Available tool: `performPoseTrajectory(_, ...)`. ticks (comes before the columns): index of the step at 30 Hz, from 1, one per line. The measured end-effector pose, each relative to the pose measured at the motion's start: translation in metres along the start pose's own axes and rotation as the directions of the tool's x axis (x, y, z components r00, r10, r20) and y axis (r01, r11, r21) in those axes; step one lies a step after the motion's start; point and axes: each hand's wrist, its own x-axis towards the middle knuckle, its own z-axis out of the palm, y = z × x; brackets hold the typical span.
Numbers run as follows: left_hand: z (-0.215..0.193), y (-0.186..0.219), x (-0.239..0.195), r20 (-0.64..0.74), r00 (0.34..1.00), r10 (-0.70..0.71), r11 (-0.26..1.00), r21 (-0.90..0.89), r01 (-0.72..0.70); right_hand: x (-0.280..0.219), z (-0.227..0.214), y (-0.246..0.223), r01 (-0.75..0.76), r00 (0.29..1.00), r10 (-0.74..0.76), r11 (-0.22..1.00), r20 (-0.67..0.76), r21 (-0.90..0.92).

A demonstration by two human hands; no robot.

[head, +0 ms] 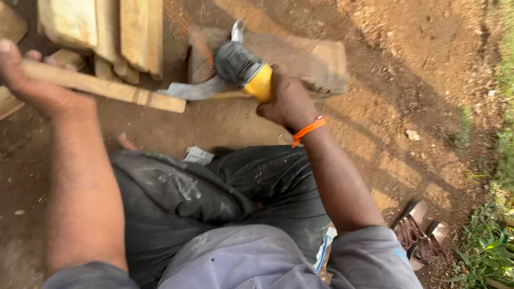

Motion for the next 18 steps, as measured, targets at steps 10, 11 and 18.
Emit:
performPoseTrajectory(10,0.015,-0.020,-0.004,-0.019,0.987,0.160,0.980,-0.113,-0.162,0.002,0.018,-0.012,-0.038,0.999,0.039,0.997,0.008,-0.071)
performPoseTrajectory(11,0.012,-0.019,-0.008,-0.035,0.995,0.098,0.994,-0.050,-0.100,0.001,0.022,-0.010,-0.052,0.998,0.057,0.987,0.031,-0.150)
performPoseTrajectory(18,0.029,0.005,-0.020,-0.013,0.995,0.101,0.995,0.011,-0.101,0.003,0.007,-0.019,-0.163,0.986,0.165,0.963,-0.009,-0.216)
